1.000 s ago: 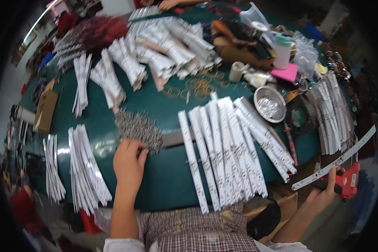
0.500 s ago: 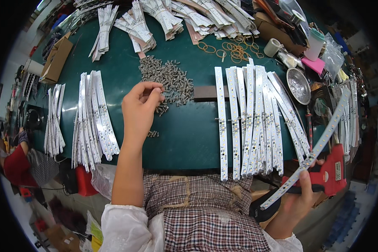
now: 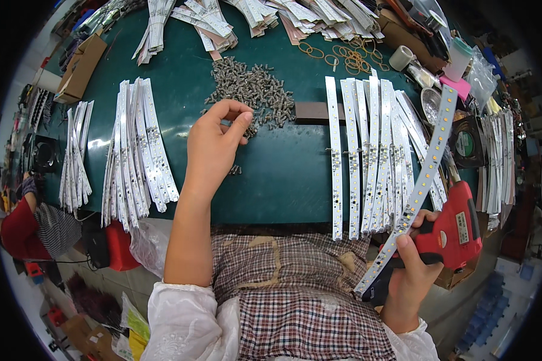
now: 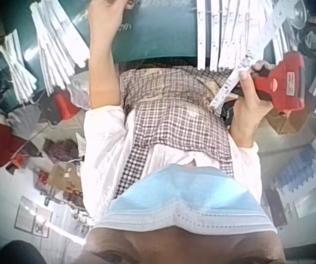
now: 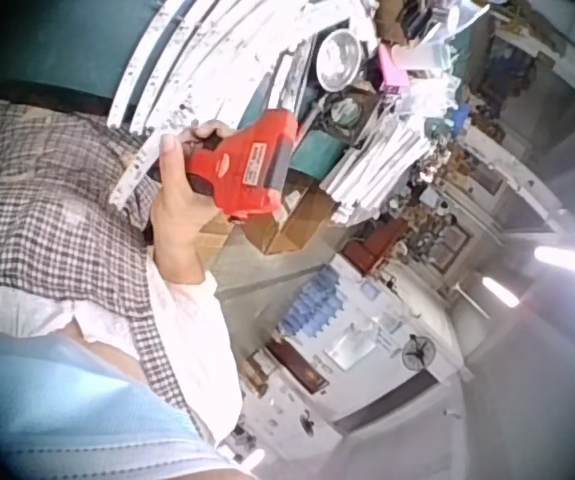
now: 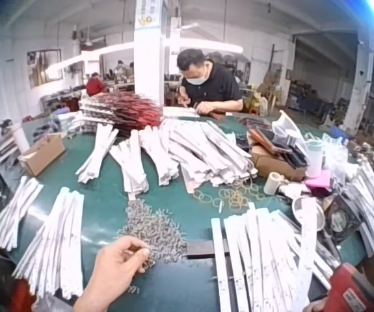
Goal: The person positions small connectors onto LED strips by hand and solders them using a soldering gun.
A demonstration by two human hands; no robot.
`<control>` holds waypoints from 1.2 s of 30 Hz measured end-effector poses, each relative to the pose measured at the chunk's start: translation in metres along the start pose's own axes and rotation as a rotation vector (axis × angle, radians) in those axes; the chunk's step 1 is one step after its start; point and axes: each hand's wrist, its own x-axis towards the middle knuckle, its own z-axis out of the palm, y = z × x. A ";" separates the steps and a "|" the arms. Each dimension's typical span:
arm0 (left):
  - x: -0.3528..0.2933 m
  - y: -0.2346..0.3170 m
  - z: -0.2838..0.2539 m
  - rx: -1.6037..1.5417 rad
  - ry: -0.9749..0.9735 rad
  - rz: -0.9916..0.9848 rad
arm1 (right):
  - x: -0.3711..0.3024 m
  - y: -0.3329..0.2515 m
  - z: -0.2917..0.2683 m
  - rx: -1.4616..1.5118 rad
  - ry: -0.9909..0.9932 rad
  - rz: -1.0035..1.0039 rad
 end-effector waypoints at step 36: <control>-0.072 0.046 0.056 -0.838 -0.425 -0.322 | 0.003 0.023 0.044 0.064 -0.240 0.126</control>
